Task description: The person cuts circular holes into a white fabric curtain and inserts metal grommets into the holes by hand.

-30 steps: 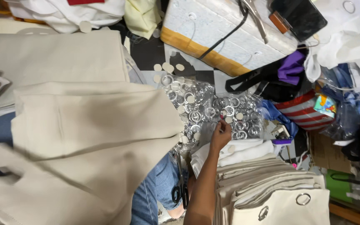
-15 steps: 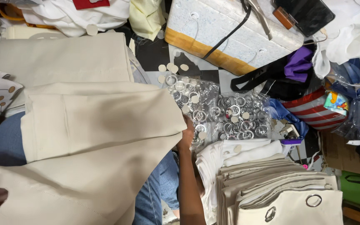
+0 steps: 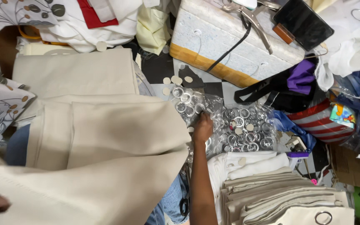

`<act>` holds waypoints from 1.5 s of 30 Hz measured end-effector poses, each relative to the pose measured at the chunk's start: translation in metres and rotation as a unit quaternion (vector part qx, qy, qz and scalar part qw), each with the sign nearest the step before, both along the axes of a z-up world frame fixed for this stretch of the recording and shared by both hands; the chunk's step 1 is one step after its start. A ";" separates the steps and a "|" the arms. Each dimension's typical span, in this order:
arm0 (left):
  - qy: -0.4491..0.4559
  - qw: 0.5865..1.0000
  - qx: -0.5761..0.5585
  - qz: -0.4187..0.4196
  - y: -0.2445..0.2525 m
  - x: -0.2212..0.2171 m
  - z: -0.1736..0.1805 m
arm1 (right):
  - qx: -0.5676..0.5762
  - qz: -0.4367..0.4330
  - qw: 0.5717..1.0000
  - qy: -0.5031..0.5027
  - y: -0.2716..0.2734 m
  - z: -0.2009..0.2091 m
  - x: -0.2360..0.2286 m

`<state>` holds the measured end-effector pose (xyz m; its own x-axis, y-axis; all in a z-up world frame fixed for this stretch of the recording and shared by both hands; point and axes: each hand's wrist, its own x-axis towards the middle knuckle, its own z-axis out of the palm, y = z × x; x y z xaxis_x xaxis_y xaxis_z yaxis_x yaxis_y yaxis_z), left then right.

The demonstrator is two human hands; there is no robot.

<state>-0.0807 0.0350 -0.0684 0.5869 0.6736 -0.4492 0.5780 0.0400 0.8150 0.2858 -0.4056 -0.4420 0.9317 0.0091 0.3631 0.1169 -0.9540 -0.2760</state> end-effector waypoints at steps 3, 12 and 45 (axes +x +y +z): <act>0.000 1.000 -0.011 0.023 -0.019 0.028 0.010 | 0.012 0.178 0.984 -0.013 0.021 -0.003 0.015; -0.109 0.897 -0.421 0.084 -0.102 0.104 0.061 | 0.053 0.013 0.995 0.083 0.055 0.016 -0.008; -0.260 0.927 -0.158 -0.221 -0.088 0.071 0.033 | 0.468 0.277 0.772 0.330 0.195 0.469 -0.222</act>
<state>-0.0097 -0.0531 -0.0350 0.9664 0.1993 -0.1624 0.1275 0.1773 0.9759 0.0633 -0.2108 0.0274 0.8642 0.4931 -0.1001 -0.0254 -0.1560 -0.9874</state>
